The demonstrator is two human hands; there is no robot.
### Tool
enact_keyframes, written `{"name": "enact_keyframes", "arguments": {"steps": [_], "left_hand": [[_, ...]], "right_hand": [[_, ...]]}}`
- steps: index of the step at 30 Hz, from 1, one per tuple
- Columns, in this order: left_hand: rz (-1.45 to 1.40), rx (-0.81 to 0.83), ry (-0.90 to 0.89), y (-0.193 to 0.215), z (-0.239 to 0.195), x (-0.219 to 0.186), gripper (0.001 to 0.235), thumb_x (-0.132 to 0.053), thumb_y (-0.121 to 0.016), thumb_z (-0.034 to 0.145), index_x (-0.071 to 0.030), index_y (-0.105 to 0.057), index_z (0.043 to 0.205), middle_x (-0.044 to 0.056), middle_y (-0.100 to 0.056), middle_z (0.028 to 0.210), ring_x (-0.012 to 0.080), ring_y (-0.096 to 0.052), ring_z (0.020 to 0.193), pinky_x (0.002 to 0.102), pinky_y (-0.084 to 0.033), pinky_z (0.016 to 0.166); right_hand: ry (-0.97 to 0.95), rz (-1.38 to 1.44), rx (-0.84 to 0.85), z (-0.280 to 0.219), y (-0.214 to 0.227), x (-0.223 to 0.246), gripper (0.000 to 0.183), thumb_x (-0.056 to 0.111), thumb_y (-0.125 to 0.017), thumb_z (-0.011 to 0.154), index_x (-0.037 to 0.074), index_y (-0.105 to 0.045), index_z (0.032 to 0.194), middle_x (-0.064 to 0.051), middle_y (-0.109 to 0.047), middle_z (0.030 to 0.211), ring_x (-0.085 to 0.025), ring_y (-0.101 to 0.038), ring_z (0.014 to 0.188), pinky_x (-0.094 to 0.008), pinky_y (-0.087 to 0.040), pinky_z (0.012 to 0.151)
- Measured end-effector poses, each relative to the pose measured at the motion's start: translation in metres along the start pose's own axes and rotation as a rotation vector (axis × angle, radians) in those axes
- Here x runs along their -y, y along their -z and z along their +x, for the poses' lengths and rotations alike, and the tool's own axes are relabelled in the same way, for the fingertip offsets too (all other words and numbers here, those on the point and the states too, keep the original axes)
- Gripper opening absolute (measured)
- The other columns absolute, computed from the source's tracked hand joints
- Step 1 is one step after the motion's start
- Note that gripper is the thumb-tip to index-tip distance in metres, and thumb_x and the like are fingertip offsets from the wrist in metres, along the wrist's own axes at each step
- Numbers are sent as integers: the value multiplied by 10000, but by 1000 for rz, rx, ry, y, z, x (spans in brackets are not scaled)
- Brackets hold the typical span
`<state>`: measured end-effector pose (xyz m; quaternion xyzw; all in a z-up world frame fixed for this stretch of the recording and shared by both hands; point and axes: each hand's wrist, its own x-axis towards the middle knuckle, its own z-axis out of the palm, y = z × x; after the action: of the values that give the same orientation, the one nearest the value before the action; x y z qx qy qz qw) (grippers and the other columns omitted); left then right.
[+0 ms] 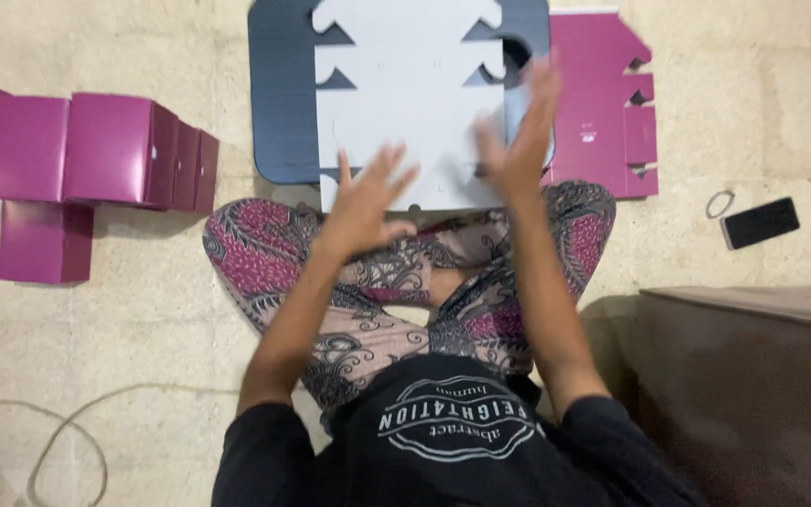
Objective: The person assembles small purple cardboard boxes by folding flat pieces along pre-scored lines and tucking flaps into slots. They place each completed box into a stack on the floor and repeat the process with additional flat pieces.
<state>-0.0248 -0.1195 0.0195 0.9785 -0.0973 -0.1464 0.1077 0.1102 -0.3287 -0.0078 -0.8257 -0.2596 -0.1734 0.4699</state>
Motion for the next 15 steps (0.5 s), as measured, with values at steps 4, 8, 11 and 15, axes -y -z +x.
{"name": "enact_keyframes", "arguments": {"steps": [4,8,11,15], "left_hand": [[-109,-430,-72,-73,1,6,612,-143,-759,864,-174,-563,1444,140,-373,1632,345,-330,1506,804,-38,1120],[-81,-478,15,-78,22,21,432,-94,-697,901,-186,-658,1321,52,-551,1504,270,-464,1424,716,-167,1169],[-96,-468,76,-100,50,45,358,-147,-716,901,-294,-703,1228,-47,-673,1311,180,-591,1280,591,-254,1176],[-113,-326,144,-55,61,46,143,-302,-699,930,-304,-771,1053,-44,-778,970,254,-751,938,475,-559,903]], "right_hand": [[232,-298,392,-70,-18,42,881,500,-897,782,164,-508,1498,-209,-369,1612,-416,-274,1521,-719,-95,1187],[179,-397,682,-81,-40,28,780,198,-803,852,225,-445,1545,-156,-451,1570,-354,-383,1485,-733,-150,1162],[197,-436,659,-66,-46,18,549,98,-709,912,181,-547,1431,-106,-584,1420,-299,-516,1385,-716,-221,1154],[153,-537,687,-35,-70,-3,220,219,-673,970,232,-721,1185,-12,-773,1043,-206,-734,1067,-642,-218,1178]]}}
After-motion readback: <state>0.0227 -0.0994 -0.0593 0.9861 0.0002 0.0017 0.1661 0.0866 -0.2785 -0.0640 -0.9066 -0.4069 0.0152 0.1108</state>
